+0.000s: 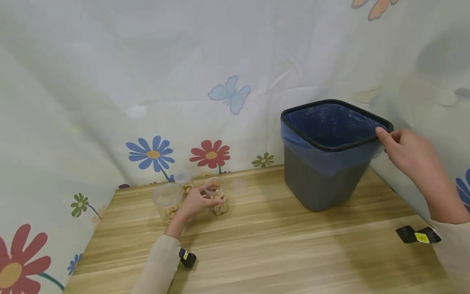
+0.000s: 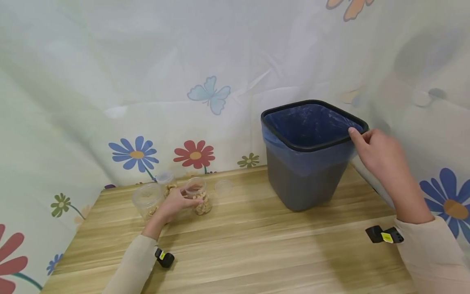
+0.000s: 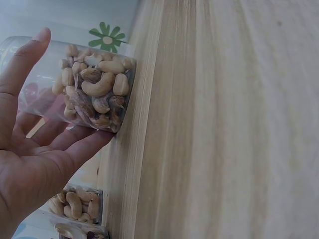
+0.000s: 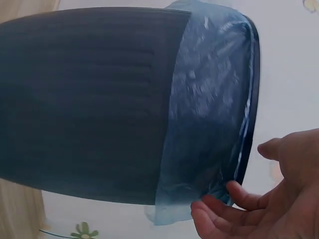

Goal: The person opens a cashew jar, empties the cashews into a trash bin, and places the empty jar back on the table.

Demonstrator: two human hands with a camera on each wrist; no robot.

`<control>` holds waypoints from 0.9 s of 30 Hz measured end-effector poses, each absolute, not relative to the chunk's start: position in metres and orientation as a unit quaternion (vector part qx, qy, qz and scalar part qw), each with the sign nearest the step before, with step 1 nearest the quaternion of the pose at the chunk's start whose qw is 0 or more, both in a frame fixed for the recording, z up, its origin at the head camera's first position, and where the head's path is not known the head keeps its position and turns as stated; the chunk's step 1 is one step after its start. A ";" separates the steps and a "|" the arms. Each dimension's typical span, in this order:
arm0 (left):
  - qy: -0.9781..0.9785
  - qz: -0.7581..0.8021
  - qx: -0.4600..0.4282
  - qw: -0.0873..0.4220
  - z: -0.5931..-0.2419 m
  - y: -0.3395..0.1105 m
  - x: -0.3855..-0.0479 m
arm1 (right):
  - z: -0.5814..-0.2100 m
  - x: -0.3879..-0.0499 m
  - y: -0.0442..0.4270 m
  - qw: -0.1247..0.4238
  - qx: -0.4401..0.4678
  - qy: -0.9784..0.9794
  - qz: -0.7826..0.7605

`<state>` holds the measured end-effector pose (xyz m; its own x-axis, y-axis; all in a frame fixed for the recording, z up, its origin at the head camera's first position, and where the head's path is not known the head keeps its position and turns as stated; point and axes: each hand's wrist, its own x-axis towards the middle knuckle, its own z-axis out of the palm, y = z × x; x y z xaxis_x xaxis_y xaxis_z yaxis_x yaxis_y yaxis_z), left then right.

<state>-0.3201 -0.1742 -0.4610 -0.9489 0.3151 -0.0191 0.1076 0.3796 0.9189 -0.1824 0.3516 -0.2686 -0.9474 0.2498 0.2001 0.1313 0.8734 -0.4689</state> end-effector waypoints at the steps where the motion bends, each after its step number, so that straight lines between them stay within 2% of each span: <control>1: 0.826 0.541 0.127 0.095 -0.461 -0.174 -0.320 | -0.268 -0.187 0.354 0.122 -0.095 -0.959 0.237; 13: 0.821 0.545 0.130 0.106 -0.460 -0.176 -0.322 | -0.254 -0.241 0.402 0.012 -0.055 -0.892 0.448; 18: 0.823 0.543 0.127 0.107 -0.459 -0.175 -0.319 | -0.256 -0.235 0.409 -0.002 -0.075 -0.886 0.458; 22: 0.826 0.538 0.135 0.101 -0.454 -0.174 -0.318 | -0.261 -0.234 0.404 -0.003 -0.053 -0.877 0.477; 27: 0.823 0.542 0.136 0.104 -0.454 -0.176 -0.321 | -0.275 -0.240 0.400 0.007 -0.016 -0.794 0.608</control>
